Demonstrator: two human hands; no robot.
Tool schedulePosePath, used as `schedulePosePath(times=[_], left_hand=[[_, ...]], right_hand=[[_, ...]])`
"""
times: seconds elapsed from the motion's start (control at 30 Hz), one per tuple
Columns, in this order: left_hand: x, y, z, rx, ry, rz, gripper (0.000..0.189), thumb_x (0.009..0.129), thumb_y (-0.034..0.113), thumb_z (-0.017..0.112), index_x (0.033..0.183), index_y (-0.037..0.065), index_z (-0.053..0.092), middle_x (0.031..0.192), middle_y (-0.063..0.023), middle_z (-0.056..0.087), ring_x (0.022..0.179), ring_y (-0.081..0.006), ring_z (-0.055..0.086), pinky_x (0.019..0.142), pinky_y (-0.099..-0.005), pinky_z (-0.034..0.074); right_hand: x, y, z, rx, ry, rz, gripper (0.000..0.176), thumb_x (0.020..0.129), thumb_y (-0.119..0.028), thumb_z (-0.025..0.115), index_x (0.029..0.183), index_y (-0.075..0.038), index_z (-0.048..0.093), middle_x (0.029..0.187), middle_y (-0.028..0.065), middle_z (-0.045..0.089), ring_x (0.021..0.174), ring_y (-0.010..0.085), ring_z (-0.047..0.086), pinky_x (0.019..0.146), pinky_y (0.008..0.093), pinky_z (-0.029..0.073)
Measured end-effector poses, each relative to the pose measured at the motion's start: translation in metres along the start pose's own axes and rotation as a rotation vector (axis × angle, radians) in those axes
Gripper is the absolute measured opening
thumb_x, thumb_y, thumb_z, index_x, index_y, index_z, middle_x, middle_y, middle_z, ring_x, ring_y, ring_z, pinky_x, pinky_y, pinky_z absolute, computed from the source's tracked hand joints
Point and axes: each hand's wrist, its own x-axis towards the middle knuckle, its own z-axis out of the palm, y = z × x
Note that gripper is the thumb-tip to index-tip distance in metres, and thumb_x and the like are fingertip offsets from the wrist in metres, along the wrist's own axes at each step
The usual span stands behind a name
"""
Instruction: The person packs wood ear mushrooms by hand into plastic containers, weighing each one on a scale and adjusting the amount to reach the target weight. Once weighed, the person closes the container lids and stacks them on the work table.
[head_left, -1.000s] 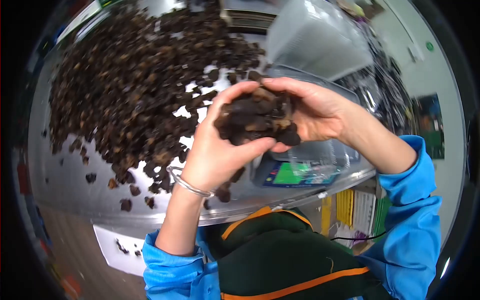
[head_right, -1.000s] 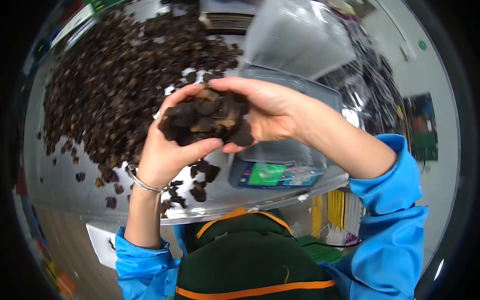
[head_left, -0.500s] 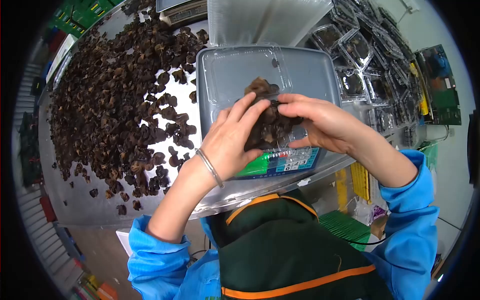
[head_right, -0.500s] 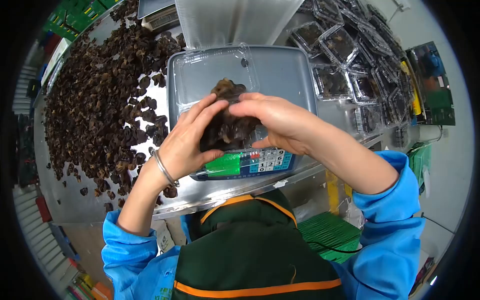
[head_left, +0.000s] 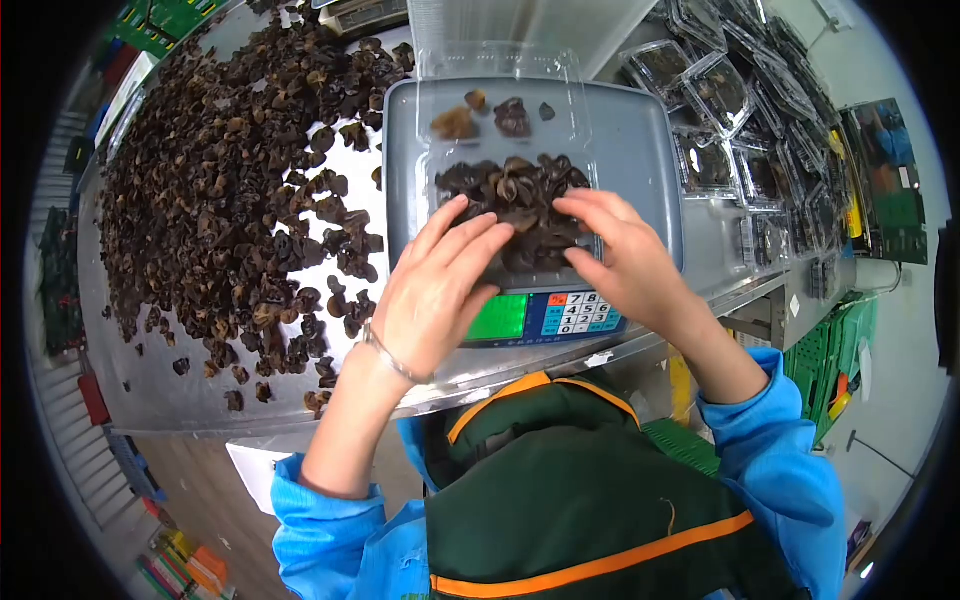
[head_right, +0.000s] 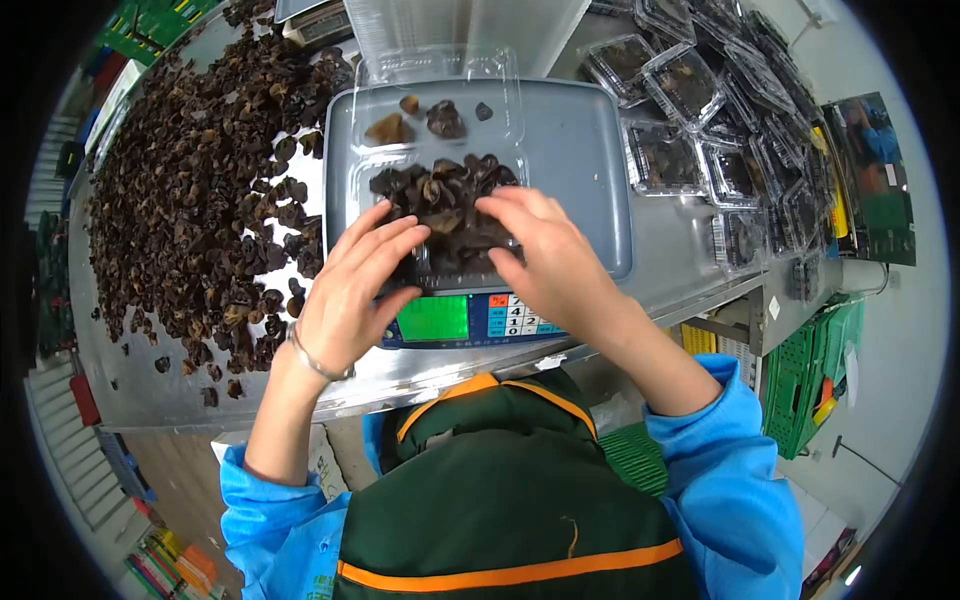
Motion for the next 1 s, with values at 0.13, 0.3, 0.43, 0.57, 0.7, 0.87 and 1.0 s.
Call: schedulePosePath(times=[0.13,0.3,0.43,0.57,0.7,0.87,1.0], left_hand=[[0.004,-0.001,-0.016,0.029,0.007,0.064,0.05,0.065,0.004,0.073,0.113,0.007,0.057,0.117,-0.0111,0.057,0.118,-0.0325,0.046,0.095,-0.0394,0.04],[-0.09,-0.052,-0.009,0.057,0.391,-0.556,0.034,0.078,0.003,0.059,0.112,0.003,0.056,0.105,-0.0183,0.059,0.097,-0.0303,0.056,0.082,-0.0412,0.044],[-0.175,-0.049,0.074,0.273,-0.035,-0.801,0.083,0.066,0.034,0.076,0.136,0.016,0.036,0.136,-0.0242,0.032,0.119,-0.0424,0.034,0.098,-0.048,0.031],[-0.204,-0.064,0.1,0.059,0.268,-0.88,0.044,0.066,0.023,0.076,0.104,0.009,0.06,0.11,-0.0181,0.048,0.099,-0.0331,0.047,0.085,-0.042,0.04],[-0.217,-0.087,0.081,-0.251,0.433,-0.972,0.02,0.076,0.007,0.07,0.093,0.002,0.061,0.079,-0.0054,0.06,0.069,-0.0156,0.056,0.061,-0.028,0.046],[-0.208,-0.097,0.077,-0.157,0.559,-0.78,0.022,0.08,0.005,0.065,0.101,0.001,0.06,0.091,-0.0049,0.06,0.072,-0.0102,0.056,0.059,-0.0236,0.047],[-0.145,-0.068,0.092,0.095,0.249,-0.69,0.044,0.073,0.021,0.071,0.114,0.012,0.058,0.116,-0.0168,0.047,0.102,-0.0351,0.045,0.086,-0.0392,0.042]], right_hand=[[0.006,-0.016,-0.009,-0.127,0.082,-0.053,0.036,0.075,-0.015,0.066,0.109,-0.006,0.058,0.119,0.0173,0.05,0.105,0.0333,0.049,0.091,0.0388,0.04],[0.047,0.001,-0.058,0.083,0.212,0.11,0.028,0.08,-0.018,0.062,0.105,-0.007,0.062,0.099,0.0076,0.061,0.086,0.0151,0.055,0.074,0.0262,0.045],[0.066,0.012,-0.063,0.474,0.264,0.303,0.022,0.084,-0.015,0.058,0.103,-0.006,0.065,0.092,0.0007,0.063,0.079,0.0064,0.053,0.064,0.0207,0.041],[0.076,0.013,-0.053,0.59,0.222,0.358,0.022,0.083,-0.018,0.06,0.102,-0.008,0.065,0.095,0.0009,0.063,0.083,0.0077,0.054,0.064,0.0209,0.042],[0.094,0.017,-0.056,0.51,0.101,0.321,0.029,0.085,-0.021,0.06,0.112,-0.008,0.061,0.106,0.0035,0.062,0.089,0.0092,0.055,0.069,0.0202,0.044],[0.134,0.021,-0.039,0.103,0.106,0.295,0.049,0.083,-0.042,0.058,0.12,-0.009,0.055,0.113,0.0092,0.059,0.099,0.0175,0.055,0.079,0.0293,0.046],[0.171,0.027,0.012,-0.523,0.127,0.355,0.077,0.074,-0.064,0.053,0.133,-0.017,0.04,0.131,0.0252,0.037,0.11,0.0428,0.049,0.095,0.0446,0.04]])
